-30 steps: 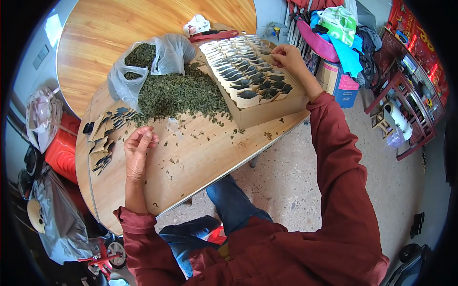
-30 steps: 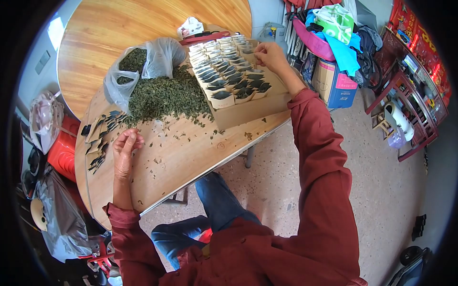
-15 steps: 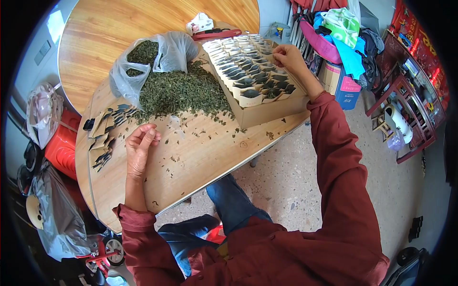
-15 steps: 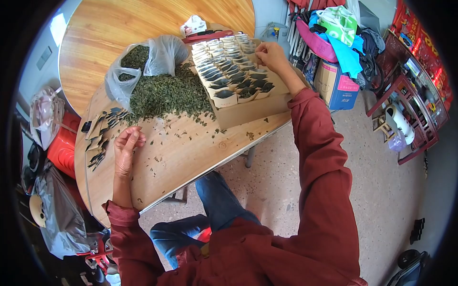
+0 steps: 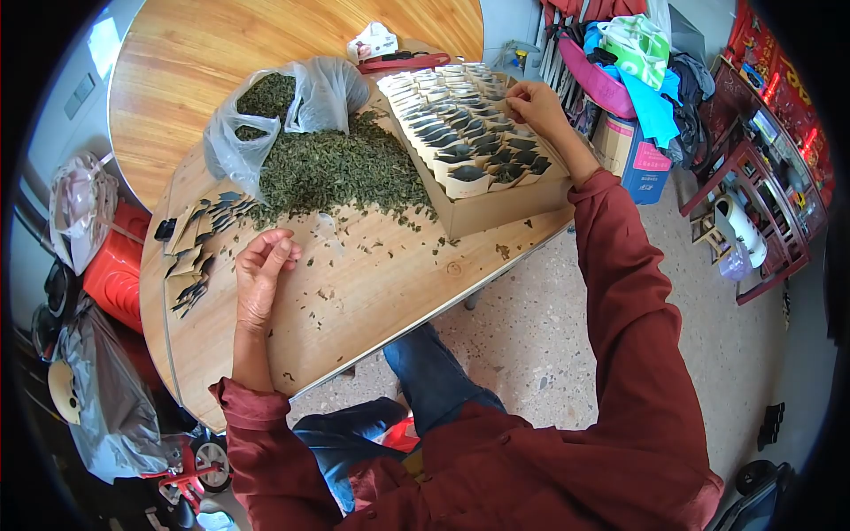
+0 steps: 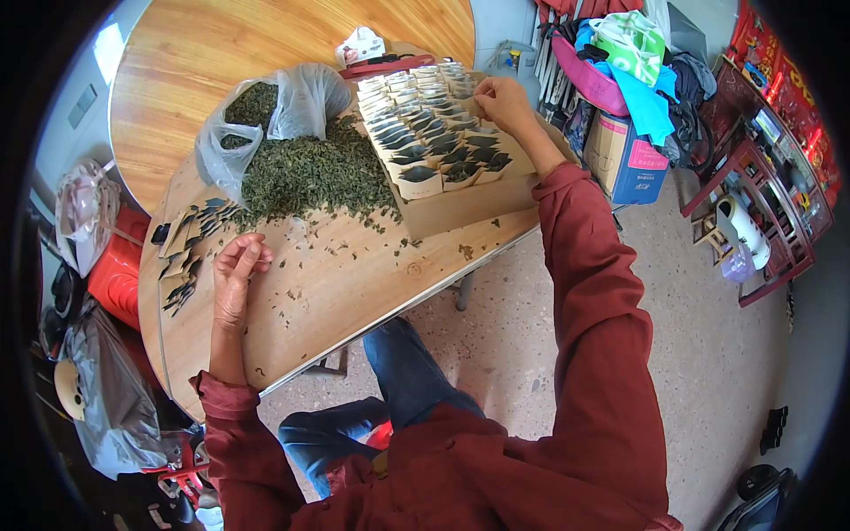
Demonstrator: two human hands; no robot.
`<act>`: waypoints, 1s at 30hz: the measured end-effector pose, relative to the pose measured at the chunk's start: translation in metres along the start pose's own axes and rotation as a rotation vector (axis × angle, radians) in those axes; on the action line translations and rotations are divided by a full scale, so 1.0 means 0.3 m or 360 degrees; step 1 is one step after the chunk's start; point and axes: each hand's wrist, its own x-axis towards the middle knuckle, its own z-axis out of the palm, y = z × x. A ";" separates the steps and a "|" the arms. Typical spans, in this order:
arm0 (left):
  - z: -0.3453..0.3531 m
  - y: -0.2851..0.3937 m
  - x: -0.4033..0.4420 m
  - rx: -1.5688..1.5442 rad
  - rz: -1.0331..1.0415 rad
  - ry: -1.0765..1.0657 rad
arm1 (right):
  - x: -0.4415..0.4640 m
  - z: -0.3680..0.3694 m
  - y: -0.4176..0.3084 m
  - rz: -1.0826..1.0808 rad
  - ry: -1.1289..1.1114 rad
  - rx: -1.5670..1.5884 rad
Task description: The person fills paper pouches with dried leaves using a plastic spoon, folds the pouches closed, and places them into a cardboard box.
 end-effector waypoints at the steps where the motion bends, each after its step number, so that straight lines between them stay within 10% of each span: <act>1: -0.001 0.000 0.000 0.0014 -0.0002 -0.0003 | -0.001 0.002 0.002 -0.0011 0.0003 0.0017; 30: 0.000 -0.006 0.000 0.0004 -0.0014 0.0001 | -0.014 -0.030 0.012 0.0131 -0.0096 0.0125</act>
